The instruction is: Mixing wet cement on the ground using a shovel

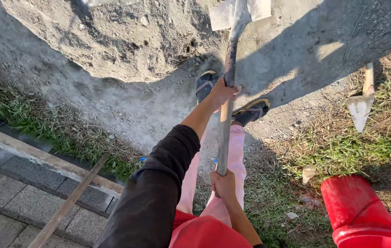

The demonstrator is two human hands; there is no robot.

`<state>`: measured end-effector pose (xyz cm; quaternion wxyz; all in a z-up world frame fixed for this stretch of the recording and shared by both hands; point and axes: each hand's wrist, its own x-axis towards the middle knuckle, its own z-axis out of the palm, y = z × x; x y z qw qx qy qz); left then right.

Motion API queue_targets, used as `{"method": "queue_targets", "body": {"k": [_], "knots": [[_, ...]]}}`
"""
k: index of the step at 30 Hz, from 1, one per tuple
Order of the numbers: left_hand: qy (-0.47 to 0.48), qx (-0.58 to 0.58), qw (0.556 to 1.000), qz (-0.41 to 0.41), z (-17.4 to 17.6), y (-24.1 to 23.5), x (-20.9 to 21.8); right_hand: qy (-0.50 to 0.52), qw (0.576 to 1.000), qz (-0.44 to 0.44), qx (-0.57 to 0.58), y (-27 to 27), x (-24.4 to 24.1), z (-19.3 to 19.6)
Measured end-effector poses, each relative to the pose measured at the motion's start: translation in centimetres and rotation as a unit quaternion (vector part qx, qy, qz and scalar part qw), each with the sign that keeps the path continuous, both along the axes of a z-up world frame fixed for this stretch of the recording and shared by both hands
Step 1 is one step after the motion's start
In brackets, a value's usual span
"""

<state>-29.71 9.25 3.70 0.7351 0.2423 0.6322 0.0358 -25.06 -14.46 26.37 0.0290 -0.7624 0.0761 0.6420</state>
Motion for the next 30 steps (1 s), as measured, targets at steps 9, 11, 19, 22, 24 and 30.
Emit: {"method": "queue_targets", "body": {"k": [9,11,19,22,24,30], "knots": [[-0.021,-0.067,0.971,0.228,10.7,8.8,-3.4,0.019,0.980,0.191,0.053,7.8,1.0,5.5],[-0.030,-0.115,0.952,0.281,14.8,11.9,-3.7,0.030,0.936,0.324,0.132,8.6,1.5,5.7],[-0.116,0.005,0.948,0.297,13.3,8.5,3.1,-0.017,0.930,0.328,0.167,5.8,11.8,3.1],[-0.093,0.014,0.951,0.295,7.2,3.8,11.0,-0.064,0.941,0.311,0.120,-0.8,16.7,-3.0],[-0.063,0.019,0.956,0.285,3.4,-0.2,15.9,-0.099,0.935,0.328,0.089,-4.7,19.0,-5.2],[0.105,-0.098,0.987,-0.076,-12.5,-12.7,22.6,-0.071,0.988,-0.133,-0.034,-10.7,16.8,-8.6]]}}
